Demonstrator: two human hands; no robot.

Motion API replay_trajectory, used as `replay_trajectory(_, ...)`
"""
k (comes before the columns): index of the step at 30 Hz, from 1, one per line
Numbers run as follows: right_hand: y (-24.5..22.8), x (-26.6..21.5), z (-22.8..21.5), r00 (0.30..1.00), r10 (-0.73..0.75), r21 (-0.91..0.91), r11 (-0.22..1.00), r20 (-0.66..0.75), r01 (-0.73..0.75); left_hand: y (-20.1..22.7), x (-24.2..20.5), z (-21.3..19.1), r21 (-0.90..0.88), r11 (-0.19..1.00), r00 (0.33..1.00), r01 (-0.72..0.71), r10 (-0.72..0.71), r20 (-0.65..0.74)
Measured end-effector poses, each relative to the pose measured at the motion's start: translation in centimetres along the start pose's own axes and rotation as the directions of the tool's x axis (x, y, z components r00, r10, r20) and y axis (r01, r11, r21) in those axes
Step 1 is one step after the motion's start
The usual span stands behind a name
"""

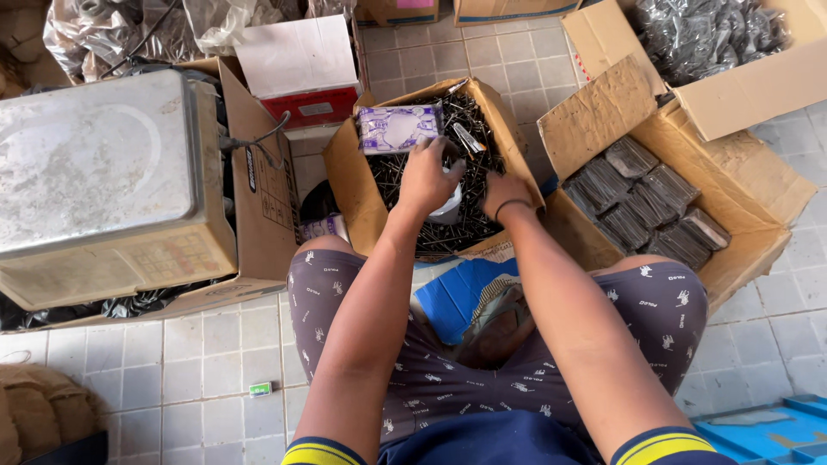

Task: The person sorts metal hardware items by hand from a large box into smaller plastic bags and weighs one bag on a digital scale.

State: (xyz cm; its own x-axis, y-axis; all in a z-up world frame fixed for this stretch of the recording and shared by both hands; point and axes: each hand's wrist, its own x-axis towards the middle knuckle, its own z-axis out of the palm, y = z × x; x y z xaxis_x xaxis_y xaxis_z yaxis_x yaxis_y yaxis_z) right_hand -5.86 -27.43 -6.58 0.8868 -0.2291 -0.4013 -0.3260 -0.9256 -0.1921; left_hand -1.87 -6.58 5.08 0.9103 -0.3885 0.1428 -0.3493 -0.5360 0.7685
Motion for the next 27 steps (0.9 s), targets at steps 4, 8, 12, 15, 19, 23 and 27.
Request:
replay_trajectory(4, -2.5, -3.6, 0.1, 0.999, -0.018, -0.188, 0.982, 0.034, 0.025, 1.3, -0.1, 0.0, -0.035, 0.999, 0.997, -0.026, 0.028, 0.068)
replay_trajectory(8, -2.5, -2.1, 2.3, 0.998, -0.009, -0.293, 0.956, 0.069, 0.029, 1.6, -0.4, 0.0, 0.039, 0.999, 0.996, -0.036, 0.032, 0.083)
replay_trajectory(12, -2.6, -0.5, 4.9, 0.997, -0.056, -0.352, 0.933, 0.052, 0.071, -1.6, 0.8, 2.5, 0.132, 0.99, 0.998, -0.049, 0.053, -0.024)
replay_trajectory(15, -3.6, -1.9, 4.4, 0.998, -0.064, -0.462, 0.884, 0.026, 0.069, -2.4, 1.1, 3.3, 0.093, 0.994, 0.995, -0.065, 0.071, -0.068)
replay_trajectory(19, -2.1, 0.6, 7.1, 0.999, -0.047, -0.512, 0.858, 0.008, 0.045, -2.1, 1.1, 3.1, 0.094, 0.994, 0.996, -0.061, 0.067, -0.054)
replay_trajectory(23, -0.6, 1.9, 9.0, 0.985, -0.118, -0.436, 0.898, -0.126, 0.052, -1.5, 1.0, 2.7, 0.056, 0.998, 0.998, -0.039, 0.041, -0.038)
replay_trajectory(27, -0.3, 0.9, 8.7, 0.953, -0.237, -0.416, 0.898, -0.188, 0.141, -1.6, 1.0, 3.1, 0.063, 0.997, 0.997, -0.054, 0.056, -0.044)
